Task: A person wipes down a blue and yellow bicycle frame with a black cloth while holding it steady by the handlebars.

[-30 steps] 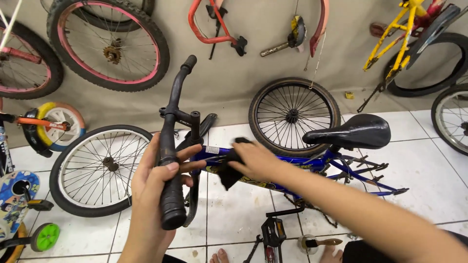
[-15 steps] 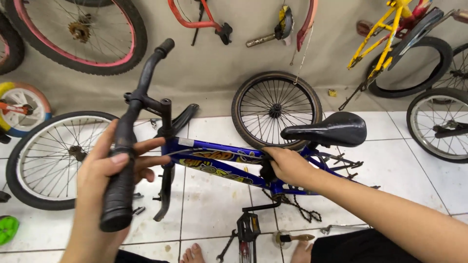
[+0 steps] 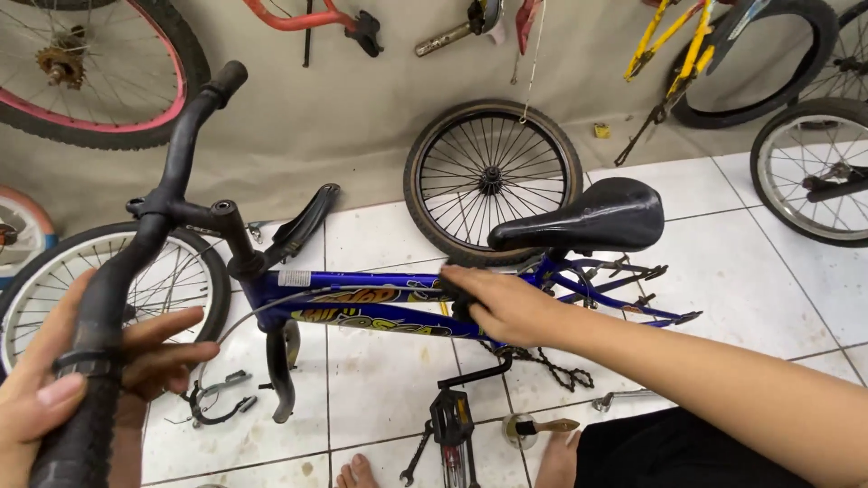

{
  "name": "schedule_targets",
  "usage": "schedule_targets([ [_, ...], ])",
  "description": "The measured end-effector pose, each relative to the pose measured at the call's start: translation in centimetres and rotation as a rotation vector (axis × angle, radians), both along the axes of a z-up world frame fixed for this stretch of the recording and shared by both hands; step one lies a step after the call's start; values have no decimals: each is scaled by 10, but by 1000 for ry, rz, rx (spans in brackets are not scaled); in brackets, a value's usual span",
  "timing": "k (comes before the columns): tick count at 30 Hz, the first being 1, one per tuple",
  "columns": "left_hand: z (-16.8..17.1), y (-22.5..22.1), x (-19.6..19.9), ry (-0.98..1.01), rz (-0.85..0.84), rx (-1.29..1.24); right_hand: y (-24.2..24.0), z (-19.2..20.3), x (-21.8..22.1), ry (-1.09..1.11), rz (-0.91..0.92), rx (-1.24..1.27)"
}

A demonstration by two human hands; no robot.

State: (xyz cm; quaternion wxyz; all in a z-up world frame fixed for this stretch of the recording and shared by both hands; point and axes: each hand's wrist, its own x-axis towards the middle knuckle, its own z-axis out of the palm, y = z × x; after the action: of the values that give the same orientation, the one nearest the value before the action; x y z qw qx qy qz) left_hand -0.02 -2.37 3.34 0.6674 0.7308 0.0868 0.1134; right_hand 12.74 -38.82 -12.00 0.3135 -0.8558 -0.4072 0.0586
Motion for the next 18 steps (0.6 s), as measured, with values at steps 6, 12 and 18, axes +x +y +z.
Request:
schedule_targets([
  [6,4,15,14,299,80,41,0,-27,15,-44,91,-87],
  [12,-27,88,22,238,-103,225,9,-38,22,-45,-102,-265],
  [18,-43,130,28,218,-149,244,11,-34,36,52,-161,-298],
])
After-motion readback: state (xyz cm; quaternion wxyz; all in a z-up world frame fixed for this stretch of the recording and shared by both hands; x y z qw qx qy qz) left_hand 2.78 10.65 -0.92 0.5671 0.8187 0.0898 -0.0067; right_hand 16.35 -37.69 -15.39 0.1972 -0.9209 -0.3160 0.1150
